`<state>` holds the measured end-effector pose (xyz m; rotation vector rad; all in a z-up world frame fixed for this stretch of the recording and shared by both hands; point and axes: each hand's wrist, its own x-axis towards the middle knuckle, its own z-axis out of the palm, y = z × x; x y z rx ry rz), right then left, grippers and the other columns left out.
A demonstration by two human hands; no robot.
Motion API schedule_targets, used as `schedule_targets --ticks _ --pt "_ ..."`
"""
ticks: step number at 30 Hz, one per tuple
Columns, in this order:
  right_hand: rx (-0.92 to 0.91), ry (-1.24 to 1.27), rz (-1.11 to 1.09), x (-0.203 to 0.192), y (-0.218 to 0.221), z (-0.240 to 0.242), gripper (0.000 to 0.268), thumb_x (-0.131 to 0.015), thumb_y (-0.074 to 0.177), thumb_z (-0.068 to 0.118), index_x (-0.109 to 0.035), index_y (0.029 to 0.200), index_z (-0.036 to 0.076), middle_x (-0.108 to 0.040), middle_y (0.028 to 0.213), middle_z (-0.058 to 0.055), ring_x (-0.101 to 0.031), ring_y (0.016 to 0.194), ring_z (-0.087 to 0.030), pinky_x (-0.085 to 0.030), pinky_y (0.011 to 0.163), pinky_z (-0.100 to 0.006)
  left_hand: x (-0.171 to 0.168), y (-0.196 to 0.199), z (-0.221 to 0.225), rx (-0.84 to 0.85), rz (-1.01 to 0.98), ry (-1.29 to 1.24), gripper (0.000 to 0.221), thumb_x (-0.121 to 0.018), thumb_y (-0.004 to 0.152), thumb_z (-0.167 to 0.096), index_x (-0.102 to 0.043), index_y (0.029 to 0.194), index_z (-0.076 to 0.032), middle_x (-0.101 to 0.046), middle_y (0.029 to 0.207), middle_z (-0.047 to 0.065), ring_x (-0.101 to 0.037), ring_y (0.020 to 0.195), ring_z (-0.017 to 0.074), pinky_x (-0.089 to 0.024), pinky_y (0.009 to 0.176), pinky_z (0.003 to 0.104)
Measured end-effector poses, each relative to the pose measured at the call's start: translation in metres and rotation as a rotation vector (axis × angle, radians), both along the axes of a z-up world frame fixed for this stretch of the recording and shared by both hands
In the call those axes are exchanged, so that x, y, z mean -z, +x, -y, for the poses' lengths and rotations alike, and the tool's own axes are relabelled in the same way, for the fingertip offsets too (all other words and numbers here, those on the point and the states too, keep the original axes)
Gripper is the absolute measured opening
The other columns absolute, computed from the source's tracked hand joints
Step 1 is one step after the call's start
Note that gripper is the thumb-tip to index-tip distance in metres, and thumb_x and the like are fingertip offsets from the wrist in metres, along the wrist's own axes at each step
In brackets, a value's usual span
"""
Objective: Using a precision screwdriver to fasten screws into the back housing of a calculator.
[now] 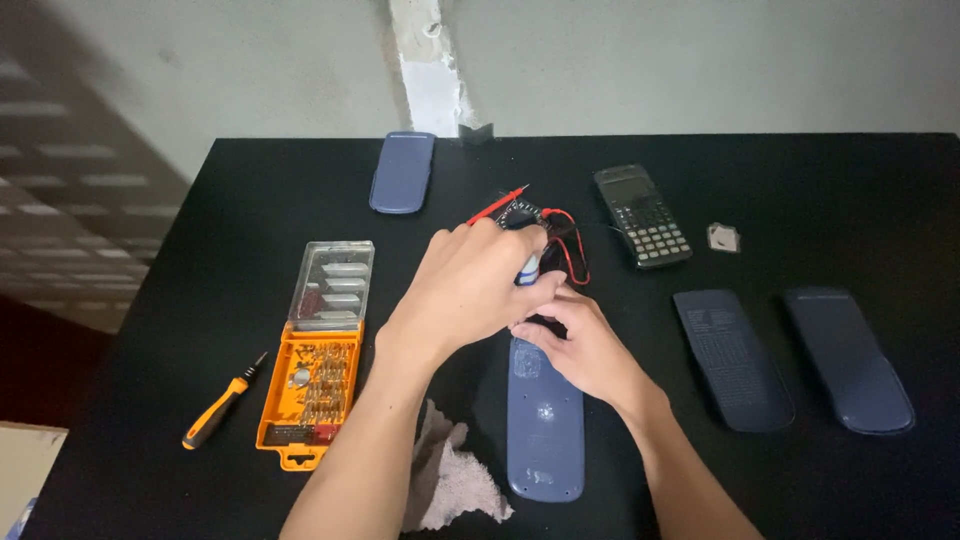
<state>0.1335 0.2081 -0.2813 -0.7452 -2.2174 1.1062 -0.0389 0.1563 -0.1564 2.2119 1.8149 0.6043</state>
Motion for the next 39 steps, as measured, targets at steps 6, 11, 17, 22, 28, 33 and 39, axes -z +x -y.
schedule_targets --ticks 6,11,17,22,28,33,39 --pt "-0.002 0.028 -0.014 -0.007 -0.001 0.003 0.010 -0.072 0.094 0.009 -0.078 0.100 0.005 -0.069 0.098 -0.009 -0.069 0.101 -0.026 -0.057 0.088 -0.042 0.001 -0.001 -0.001 0.010 0.017 0.013 0.038 -0.063 0.090 -0.043 -0.075 0.093 -0.007 -0.073 0.073 0.018 -0.073 0.064 0.0372 -0.053 0.057 0.039" --pt "-0.016 0.049 -0.045 0.003 0.001 -0.002 0.009 -0.073 0.093 0.008 -0.078 0.100 0.005 -0.069 0.097 -0.009 -0.070 0.100 -0.028 -0.057 0.088 -0.042 -0.003 0.000 -0.001 0.006 -0.006 0.009 0.033 -0.064 0.090 -0.040 -0.075 0.091 -0.008 -0.072 0.071 0.016 -0.073 0.064 0.0362 -0.054 0.057 0.040" --pt "-0.029 0.036 -0.085 0.016 0.002 -0.007 0.007 -0.075 0.091 0.006 -0.077 0.098 0.005 -0.072 0.099 -0.009 -0.069 0.102 -0.025 -0.056 0.088 -0.041 -0.014 0.002 0.006 0.016 0.031 -0.028 0.029 -0.068 0.085 -0.034 -0.074 0.090 -0.006 -0.073 0.072 0.019 -0.073 0.067 0.0395 -0.055 0.060 0.043" --pt "-0.053 0.066 -0.087 0.003 0.001 -0.002 0.014 -0.074 0.092 0.006 -0.079 0.104 0.009 -0.070 0.097 -0.007 -0.069 0.101 -0.027 -0.056 0.088 -0.042 -0.011 0.002 0.007 0.043 -0.010 -0.049 0.028 -0.072 0.085 -0.032 -0.074 0.100 -0.009 -0.076 0.080 0.019 -0.075 0.074 0.0388 -0.058 0.064 0.044" --pt "-0.059 0.084 -0.106 -0.007 -0.001 0.001 0.011 -0.072 0.093 0.006 -0.078 0.102 0.008 -0.072 0.098 -0.011 -0.070 0.103 -0.031 -0.056 0.089 -0.046 -0.020 -0.003 0.012 0.032 -0.023 -0.056 0.042 -0.076 0.083 -0.037 -0.075 0.112 -0.007 -0.078 0.089 0.023 -0.076 0.078 0.0430 -0.058 0.066 0.052" --pt "-0.033 0.069 -0.063 -0.005 -0.004 0.003 0.008 -0.073 0.093 0.010 -0.074 0.094 0.002 -0.073 0.105 -0.012 -0.071 0.099 -0.028 -0.054 0.087 -0.040 -0.021 -0.004 0.018 -0.013 -0.105 0.053 0.033 -0.076 0.092 -0.040 -0.069 0.095 -0.008 -0.072 0.075 0.014 -0.069 0.066 0.0371 -0.052 0.055 0.046" --pt "0.010 -0.013 0.053 -0.015 -0.004 0.007 0.010 -0.070 0.093 0.013 -0.075 0.094 0.005 -0.071 0.113 -0.003 -0.069 0.105 -0.016 -0.050 0.094 -0.030 -0.015 -0.005 0.018 0.062 -0.132 0.076 0.028 -0.071 0.100 -0.033 -0.062 0.087 -0.009 -0.066 0.079 0.007 -0.061 0.065 0.0419 -0.045 0.052 0.048"
